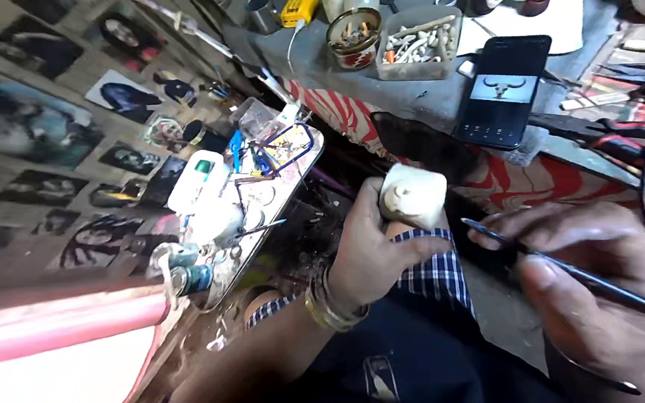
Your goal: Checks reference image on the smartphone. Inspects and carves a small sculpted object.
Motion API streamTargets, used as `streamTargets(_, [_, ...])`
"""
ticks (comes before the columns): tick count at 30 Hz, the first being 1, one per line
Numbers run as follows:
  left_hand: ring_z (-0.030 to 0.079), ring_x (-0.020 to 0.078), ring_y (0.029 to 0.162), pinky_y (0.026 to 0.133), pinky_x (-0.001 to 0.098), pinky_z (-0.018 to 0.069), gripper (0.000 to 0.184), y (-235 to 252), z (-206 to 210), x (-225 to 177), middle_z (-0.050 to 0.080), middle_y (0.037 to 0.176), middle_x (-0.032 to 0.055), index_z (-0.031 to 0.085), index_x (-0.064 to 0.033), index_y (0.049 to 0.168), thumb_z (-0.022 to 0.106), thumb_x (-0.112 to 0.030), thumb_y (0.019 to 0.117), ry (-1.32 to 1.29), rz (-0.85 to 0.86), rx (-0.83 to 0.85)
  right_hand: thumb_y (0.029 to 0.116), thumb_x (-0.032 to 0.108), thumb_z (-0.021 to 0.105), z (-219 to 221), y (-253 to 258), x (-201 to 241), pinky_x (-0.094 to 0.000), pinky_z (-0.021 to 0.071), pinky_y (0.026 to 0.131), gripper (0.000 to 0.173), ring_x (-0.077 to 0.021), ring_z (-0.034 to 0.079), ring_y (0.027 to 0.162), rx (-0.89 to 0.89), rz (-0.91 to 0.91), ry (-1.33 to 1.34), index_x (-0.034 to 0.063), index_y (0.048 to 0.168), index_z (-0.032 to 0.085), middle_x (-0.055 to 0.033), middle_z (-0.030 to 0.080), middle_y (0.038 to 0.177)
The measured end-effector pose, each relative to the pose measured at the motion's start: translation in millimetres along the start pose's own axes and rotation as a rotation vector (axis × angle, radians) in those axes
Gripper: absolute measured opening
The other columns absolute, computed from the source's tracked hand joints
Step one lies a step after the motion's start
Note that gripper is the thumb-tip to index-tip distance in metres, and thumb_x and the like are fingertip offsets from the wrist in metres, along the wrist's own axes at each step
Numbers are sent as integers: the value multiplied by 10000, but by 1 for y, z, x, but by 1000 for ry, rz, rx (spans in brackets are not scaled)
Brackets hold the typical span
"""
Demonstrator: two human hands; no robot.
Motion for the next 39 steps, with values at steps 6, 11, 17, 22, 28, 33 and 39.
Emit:
streamTargets(6, [619, 329, 1231, 1021, 554, 517, 774, -23, 41, 42, 635, 1326, 167, 587, -60, 1373, 663, -652, 881, -779, -465, 174, 992, 296, 669, -18, -16, -7, -409, 594, 1004, 164, -188, 723, 1067, -38, 55, -17, 177, 1103, 693, 7, 740, 1062])
streamTargets(11, [593, 282, 1277, 1073, 523, 484, 742, -18, 50, 37, 625, 1360, 132, 574, -85, 1401, 566, -665, 939, -705, -312, 311, 998, 260, 665, -30, -17, 3, -415, 614, 978, 139, -219, 744, 1025, -65, 39, -55, 169, 1103, 667, -18, 752, 1028])
streamTargets(17, [570, 132, 1304, 1137, 407, 455, 525, -8, 39, 13, 633, 1372, 5, 592, -117, 1393, 383, -490, 1087, -230, 2, 297, 968, 191, 711, -41, -11, 14, -401, 632, 954, 124, -237, 755, 1020, -81, -26, -150, 163, 1076, 659, -27, 765, 999])
streamTargets(22, [623, 83, 1199, 1069, 353, 503, 411, 1, 33, 8, 691, 1228, -33, 687, -146, 1217, 376, -393, 1111, -148, 34, 243, 933, 175, 746, -42, -5, 11, -392, 631, 934, 117, -205, 746, 987, -102, -48, -124, 164, 1023, 672, -4, 750, 998])
streamTargets(28, [646, 25, 1090, 990, 297, 534, 356, 3, 34, 0, 704, 1099, -89, 701, -178, 1125, 415, -387, 1099, -72, 46, 269, 917, 164, 759, -34, -5, 8, -417, 631, 923, 107, -221, 746, 967, -82, -38, -176, 144, 958, 663, -17, 746, 926])
streamTargets(33, [620, -51, 880, 792, 170, 530, 304, 1, 33, -8, 667, 939, -121, 683, -172, 1039, 433, -332, 1103, 43, 21, 271, 920, 163, 740, -31, -10, 9, -445, 635, 927, 97, -213, 747, 957, -64, -34, -189, 153, 965, 654, -1, 739, 925])
streamTargets(39, [557, -52, 659, 585, 125, 482, 326, 5, 34, -32, 567, 720, -102, 628, -131, 897, 420, -268, 1108, 395, 101, 293, 924, 153, 726, -32, -15, 9, -468, 637, 940, 96, -207, 752, 913, -45, 2, -169, 145, 980, 648, -4, 735, 912])
Point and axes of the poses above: each hand's wrist, its own y-axis towards the middle knuckle, its own z-axis out of the palm, x = y × z, the point moved 9 cm from there along y, towards the middle knuckle
